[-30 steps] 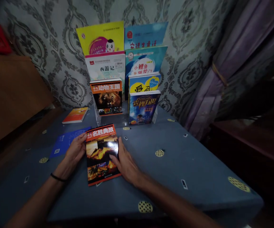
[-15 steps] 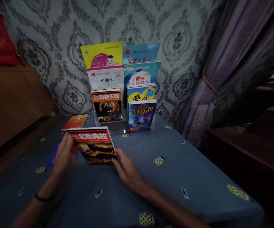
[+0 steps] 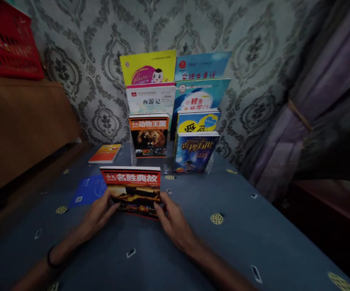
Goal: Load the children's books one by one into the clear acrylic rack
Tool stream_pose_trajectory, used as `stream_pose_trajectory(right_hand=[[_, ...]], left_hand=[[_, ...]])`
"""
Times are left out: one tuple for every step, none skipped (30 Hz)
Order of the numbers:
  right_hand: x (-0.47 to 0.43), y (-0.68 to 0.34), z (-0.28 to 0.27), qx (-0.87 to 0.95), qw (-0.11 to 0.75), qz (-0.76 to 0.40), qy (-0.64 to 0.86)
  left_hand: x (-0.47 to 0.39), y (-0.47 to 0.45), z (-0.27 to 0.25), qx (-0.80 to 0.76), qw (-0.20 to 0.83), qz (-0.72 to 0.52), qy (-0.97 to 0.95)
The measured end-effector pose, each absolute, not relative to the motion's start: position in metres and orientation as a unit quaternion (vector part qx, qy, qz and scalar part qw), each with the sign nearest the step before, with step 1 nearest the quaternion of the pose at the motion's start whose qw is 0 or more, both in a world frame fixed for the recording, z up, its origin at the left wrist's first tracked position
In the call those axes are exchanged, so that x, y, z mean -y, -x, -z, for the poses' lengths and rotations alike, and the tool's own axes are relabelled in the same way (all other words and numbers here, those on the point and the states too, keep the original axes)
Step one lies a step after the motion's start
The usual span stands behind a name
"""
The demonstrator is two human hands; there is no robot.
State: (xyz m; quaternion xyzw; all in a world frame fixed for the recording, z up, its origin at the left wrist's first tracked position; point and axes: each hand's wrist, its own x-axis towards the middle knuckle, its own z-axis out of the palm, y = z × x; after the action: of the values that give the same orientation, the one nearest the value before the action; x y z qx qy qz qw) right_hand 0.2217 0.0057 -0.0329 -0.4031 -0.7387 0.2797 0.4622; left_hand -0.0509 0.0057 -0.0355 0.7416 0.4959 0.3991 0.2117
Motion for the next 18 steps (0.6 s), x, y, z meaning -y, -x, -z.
stream_pose_trajectory(right_hand=[[-0.008, -0.222, 0.035, 0.739, 0.462, -0.281, 0.402], [-0.010, -0.222, 0.036, 0.739, 0.461, -0.283, 0.401], [-0.012, -0.222, 0.038, 0.738, 0.461, -0.286, 0.401], [-0.014, -0.222, 0.040, 0.736, 0.462, -0.290, 0.401], [-0.016, -0.222, 0.041, 0.732, 0.465, -0.296, 0.402], [-0.018, -0.222, 0.042, 0.725, 0.468, -0.305, 0.402], [-0.019, -0.222, 0.044, 0.718, 0.472, -0.316, 0.403], [-0.021, -0.223, 0.045, 0.709, 0.477, -0.328, 0.403], [-0.023, -0.223, 0.045, 0.702, 0.479, -0.340, 0.402], [-0.025, -0.223, 0.046, 0.697, 0.479, -0.352, 0.401], [-0.027, -0.223, 0.045, 0.694, 0.477, -0.361, 0.400], [-0.030, -0.224, 0.045, 0.692, 0.475, -0.367, 0.401], [-0.033, -0.224, 0.043, 0.692, 0.472, -0.370, 0.402], [-0.037, -0.225, 0.041, 0.693, 0.470, -0.369, 0.404], [-0.042, -0.226, 0.038, 0.694, 0.470, -0.362, 0.408], [-0.047, -0.226, 0.035, 0.696, 0.474, -0.349, 0.411], [-0.053, -0.227, 0.031, 0.698, 0.480, -0.331, 0.415], [-0.059, -0.228, 0.027, 0.701, 0.488, -0.310, 0.418]], left_hand=[[-0.006, 0.051, 0.036, -0.499, 0.209, -0.402, -0.738], [-0.007, 0.050, 0.036, -0.504, 0.207, -0.406, -0.734], [-0.009, 0.049, 0.037, -0.508, 0.203, -0.407, -0.731], [-0.010, 0.048, 0.037, -0.513, 0.197, -0.407, -0.730], [-0.012, 0.046, 0.037, -0.516, 0.191, -0.405, -0.730], [-0.013, 0.045, 0.037, -0.519, 0.183, -0.400, -0.733], [-0.015, 0.045, 0.037, -0.521, 0.178, -0.392, -0.737], [-0.017, 0.044, 0.036, -0.519, 0.176, -0.382, -0.744], [-0.019, 0.044, 0.035, -0.517, 0.176, -0.371, -0.751], [-0.021, 0.043, 0.034, -0.514, 0.179, -0.360, -0.758], [-0.024, 0.043, 0.032, -0.512, 0.181, -0.347, -0.765], [-0.027, 0.043, 0.029, -0.509, 0.181, -0.336, -0.771], [-0.030, 0.042, 0.027, -0.508, 0.178, -0.327, -0.776], [-0.034, 0.041, 0.024, -0.510, 0.169, -0.323, -0.779], [-0.039, 0.040, 0.020, -0.511, 0.160, -0.323, -0.780], [-0.044, 0.039, 0.016, -0.512, 0.151, -0.327, -0.780], [-0.049, 0.037, 0.012, -0.510, 0.143, -0.335, -0.779], [-0.055, 0.035, 0.007, -0.508, 0.135, -0.344, -0.778]])
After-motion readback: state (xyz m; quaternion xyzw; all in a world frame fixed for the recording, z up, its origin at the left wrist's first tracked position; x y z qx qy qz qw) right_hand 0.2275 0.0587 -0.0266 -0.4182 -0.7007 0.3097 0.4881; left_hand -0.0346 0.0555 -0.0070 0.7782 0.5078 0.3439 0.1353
